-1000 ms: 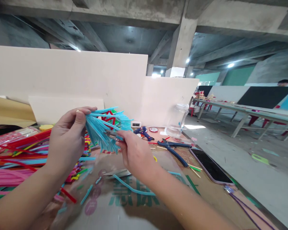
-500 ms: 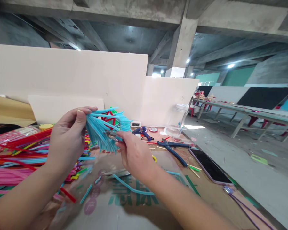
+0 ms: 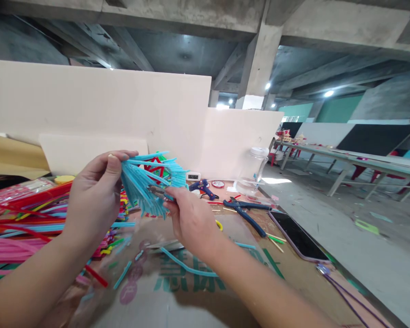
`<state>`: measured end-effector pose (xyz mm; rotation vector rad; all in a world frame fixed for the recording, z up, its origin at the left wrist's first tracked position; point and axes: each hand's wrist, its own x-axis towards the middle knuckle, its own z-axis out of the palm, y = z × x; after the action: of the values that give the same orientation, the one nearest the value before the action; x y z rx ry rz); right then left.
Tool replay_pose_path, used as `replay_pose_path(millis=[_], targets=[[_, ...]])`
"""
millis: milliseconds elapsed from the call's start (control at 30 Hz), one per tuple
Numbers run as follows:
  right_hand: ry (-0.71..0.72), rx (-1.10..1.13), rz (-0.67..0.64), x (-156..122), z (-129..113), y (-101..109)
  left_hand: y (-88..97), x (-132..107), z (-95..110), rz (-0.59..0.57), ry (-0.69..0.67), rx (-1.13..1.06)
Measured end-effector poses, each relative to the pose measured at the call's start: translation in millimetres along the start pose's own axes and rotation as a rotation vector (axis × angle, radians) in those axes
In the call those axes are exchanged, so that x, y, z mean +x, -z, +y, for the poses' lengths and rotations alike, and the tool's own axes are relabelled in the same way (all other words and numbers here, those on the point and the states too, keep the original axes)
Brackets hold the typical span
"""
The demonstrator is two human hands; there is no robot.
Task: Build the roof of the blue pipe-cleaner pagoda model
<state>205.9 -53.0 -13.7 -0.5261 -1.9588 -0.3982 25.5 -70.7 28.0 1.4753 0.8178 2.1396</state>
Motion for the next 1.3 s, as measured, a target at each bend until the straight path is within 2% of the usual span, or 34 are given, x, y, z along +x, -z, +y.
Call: replay_pose_path(millis=[333,700,1167,1300], targets=[[0.022,-0.031,-0.005,1.2,0.0,1.8,0.4,0.7,-2.0,0.014,0.008,0.003],[-0.035,-0.006,-0.063,1.2,-3.2,3.4,1.4,1.5,-2.2,0.007,0.022,0.032],[-0.016,0.020,-0.019,0.8,-1.2,1.3,2.0,1.5,-2.2,0.002,0.026,0.033],[-0.024,0.043,-0.063,0.5,-2.9,2.3,1.6,1.4,-2.3,0.017,0.025,0.049]])
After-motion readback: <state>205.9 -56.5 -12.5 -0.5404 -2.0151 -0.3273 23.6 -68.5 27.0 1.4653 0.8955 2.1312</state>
